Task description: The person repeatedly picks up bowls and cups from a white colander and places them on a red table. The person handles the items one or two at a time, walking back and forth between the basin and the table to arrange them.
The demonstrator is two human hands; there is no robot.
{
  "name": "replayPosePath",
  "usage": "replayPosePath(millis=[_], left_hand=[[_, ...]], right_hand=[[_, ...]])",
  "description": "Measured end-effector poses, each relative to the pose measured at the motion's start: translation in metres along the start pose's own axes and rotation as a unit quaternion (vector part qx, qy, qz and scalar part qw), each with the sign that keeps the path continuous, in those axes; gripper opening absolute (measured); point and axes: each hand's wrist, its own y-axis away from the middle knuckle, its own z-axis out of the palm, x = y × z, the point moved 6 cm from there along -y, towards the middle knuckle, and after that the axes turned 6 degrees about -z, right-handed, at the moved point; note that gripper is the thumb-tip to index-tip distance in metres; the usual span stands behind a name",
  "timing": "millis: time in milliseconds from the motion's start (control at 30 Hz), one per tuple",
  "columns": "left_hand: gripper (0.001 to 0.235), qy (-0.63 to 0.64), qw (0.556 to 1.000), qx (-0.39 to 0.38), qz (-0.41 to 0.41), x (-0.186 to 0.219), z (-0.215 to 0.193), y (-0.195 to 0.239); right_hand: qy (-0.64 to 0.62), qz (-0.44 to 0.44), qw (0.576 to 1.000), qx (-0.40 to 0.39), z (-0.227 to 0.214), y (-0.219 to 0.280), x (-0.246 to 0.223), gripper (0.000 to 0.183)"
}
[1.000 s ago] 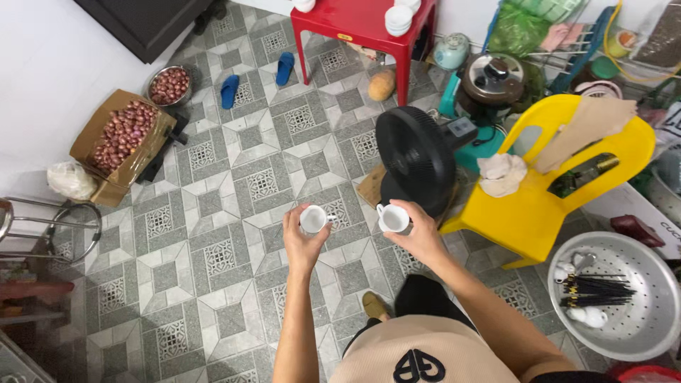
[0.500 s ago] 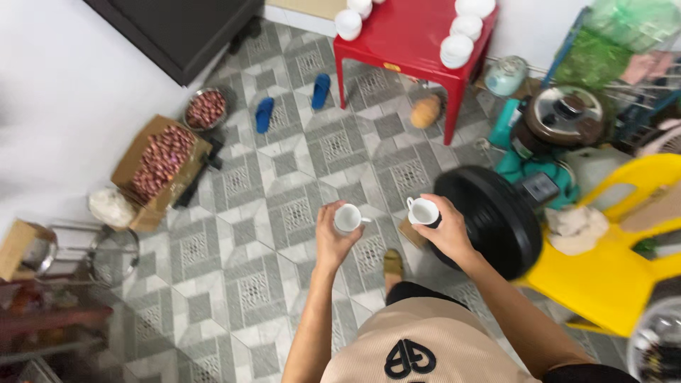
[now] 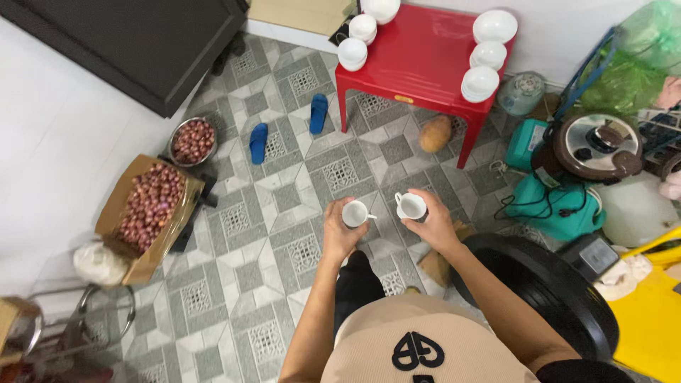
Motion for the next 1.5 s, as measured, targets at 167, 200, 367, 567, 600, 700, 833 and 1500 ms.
replayPosePath(millis=[167,200,367,567,600,700,833,1500], left_hand=[[0.061,0.005,0.998,-0.054,0.044,-0.044,0.004,-0.121],[0.061,0.007,0.996,-0.059,0.064,-0.048,0.004,-0.145],[0.064,-0.005,0.992,-0.097,0.076,-0.083,0.005,-0.261],[0.062,0.017,0.985,-0.128,0.113,-0.114,0.046,-0.357],[0.062,0.012,0.985,-0.134,0.112,-0.118,0.054,-0.368],[0.065,0.014,0.982,-0.161,0.097,-0.134,0.080,-0.400],[0.066,0.007,0.984,-0.170,0.061,-0.153,0.121,-0.454],[0.071,-0.213,0.954,-0.210,-0.028,-0.248,0.351,-0.691]], right_hand=[[0.021,0.048,0.997,0.057,0.030,-0.078,0.027,0.069],[0.035,0.058,0.996,0.066,0.033,-0.096,0.029,0.070],[0.051,0.077,0.991,0.094,0.056,-0.180,0.036,0.068],[0.051,0.103,0.986,0.118,0.073,-0.238,0.061,0.067],[0.059,0.100,0.986,0.117,0.073,-0.248,0.068,0.067],[0.067,0.155,0.979,0.118,0.068,-0.275,0.106,0.071],[0.066,0.163,0.980,0.096,0.053,-0.336,0.170,0.069],[0.057,0.121,0.990,-0.038,0.133,-0.653,0.550,0.064]])
